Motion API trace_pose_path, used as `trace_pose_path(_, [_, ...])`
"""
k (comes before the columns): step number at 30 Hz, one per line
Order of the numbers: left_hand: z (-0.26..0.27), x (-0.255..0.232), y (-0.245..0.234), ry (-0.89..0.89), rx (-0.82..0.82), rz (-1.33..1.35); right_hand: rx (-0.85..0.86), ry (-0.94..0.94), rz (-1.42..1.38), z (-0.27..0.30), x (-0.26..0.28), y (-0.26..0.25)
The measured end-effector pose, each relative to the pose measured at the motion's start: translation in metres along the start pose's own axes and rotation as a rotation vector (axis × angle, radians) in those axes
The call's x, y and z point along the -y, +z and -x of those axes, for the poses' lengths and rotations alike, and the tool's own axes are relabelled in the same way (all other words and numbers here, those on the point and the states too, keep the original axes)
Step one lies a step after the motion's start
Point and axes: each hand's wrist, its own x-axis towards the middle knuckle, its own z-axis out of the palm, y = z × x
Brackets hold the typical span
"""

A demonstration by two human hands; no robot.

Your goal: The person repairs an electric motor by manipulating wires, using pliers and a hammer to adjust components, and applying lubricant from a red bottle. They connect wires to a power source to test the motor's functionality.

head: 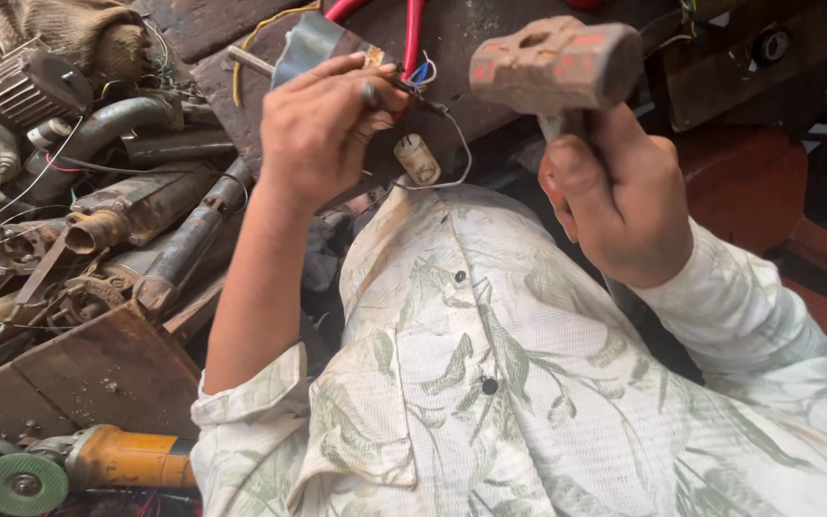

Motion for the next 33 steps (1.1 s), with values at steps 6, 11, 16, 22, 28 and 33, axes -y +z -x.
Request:
trace_pose_path(6, [0.0,-0.004,-0.002,0.094,0.039,-0.233,0.047,0.068,-0.099,0.002,-0.011,0.005])
trace_pose_path(11, [-0.004,-0.006,-0.005,0.09,0.082,-0.241,0.076,-0.025,0.002,0.004,-0.02,0.005])
trace_pose_path(16, [-0.002,-0.007,-0.004,0.097,0.112,-0.267,0.062,-0.335,0.145,0.001,-0.026,0.014])
trace_pose_path(22, [-0.002,-0.008,-0.002,0.115,0.125,-0.309,0.157,-0.205,0.241,-0.016,-0.014,0.024])
trace_pose_path(28, [0.001,-0.006,-0.003,0.117,0.108,-0.286,0.048,-0.379,0.217,-0.007,0.005,0.005])
trace_pose_path(33, [0.001,-0.003,0.0,0.156,0.084,-0.311,0.236,0.098,0.323,-0.021,-0.028,0.033])
